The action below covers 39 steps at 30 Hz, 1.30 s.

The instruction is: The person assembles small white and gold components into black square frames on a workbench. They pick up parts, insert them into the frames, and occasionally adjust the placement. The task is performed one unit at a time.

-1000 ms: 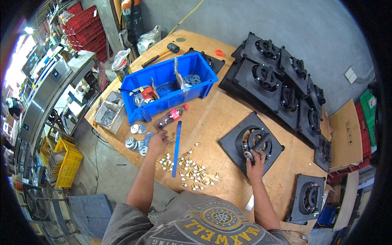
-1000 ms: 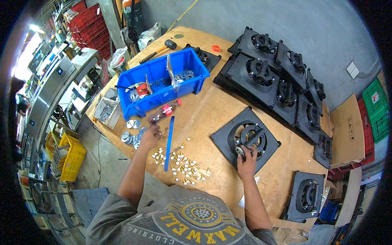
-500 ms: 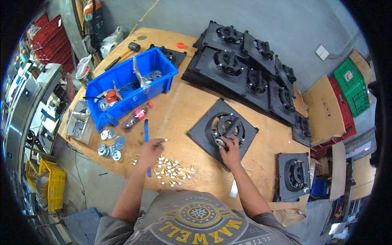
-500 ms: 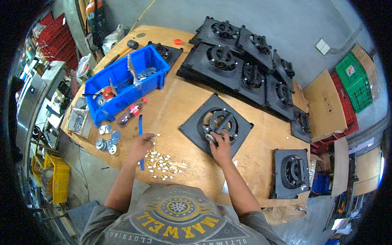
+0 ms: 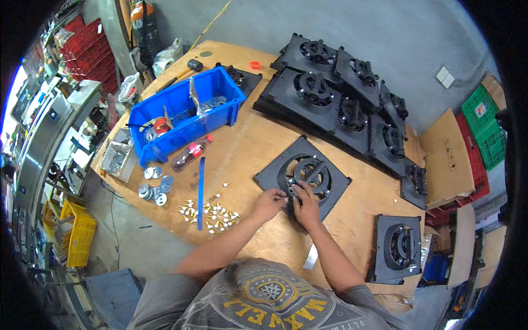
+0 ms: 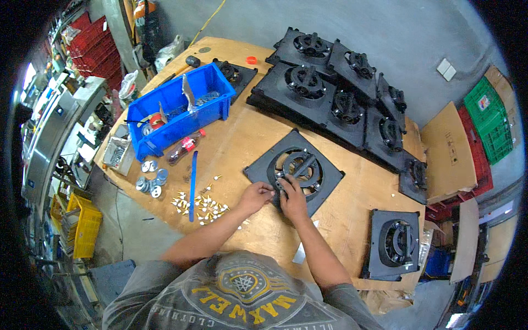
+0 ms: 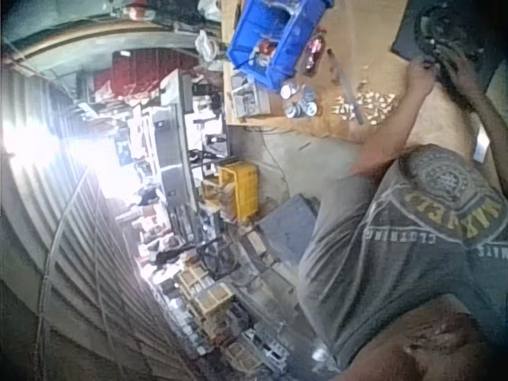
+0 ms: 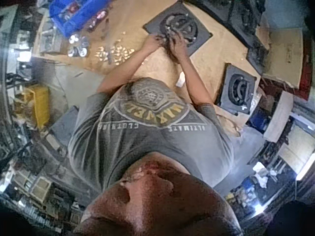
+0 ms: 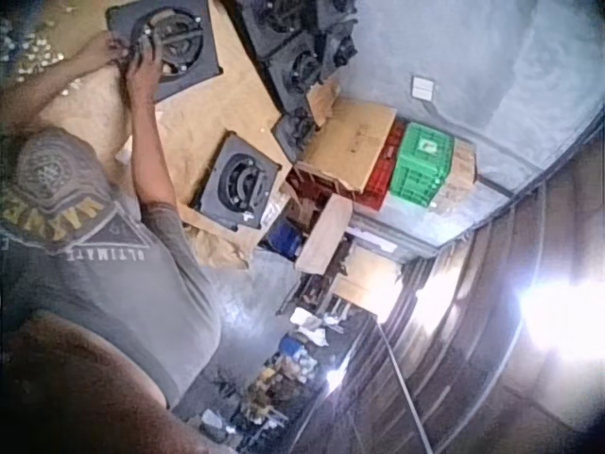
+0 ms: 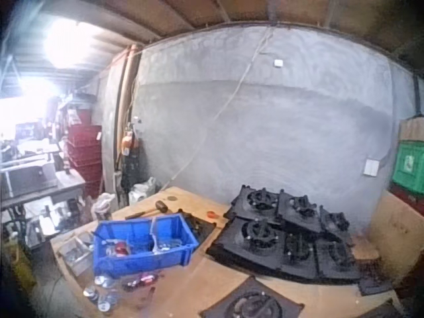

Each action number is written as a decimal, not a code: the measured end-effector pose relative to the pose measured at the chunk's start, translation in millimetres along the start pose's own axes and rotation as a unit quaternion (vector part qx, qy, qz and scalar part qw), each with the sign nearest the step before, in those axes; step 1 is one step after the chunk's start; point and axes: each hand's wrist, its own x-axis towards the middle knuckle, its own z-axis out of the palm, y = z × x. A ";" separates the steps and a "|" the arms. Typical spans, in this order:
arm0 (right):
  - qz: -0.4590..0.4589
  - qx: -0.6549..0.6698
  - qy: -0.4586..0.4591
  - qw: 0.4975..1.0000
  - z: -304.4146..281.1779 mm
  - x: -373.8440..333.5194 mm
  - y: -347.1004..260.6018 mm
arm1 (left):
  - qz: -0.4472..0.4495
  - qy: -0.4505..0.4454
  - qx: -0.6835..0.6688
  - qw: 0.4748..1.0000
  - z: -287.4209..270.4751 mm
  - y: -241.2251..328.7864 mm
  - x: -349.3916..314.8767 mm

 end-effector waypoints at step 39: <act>-0.076 0.011 -0.119 0.990 -15.7 7.5 30.0 | -0.007 -0.001 0.064 0.998 -56.6 27.5 -14.4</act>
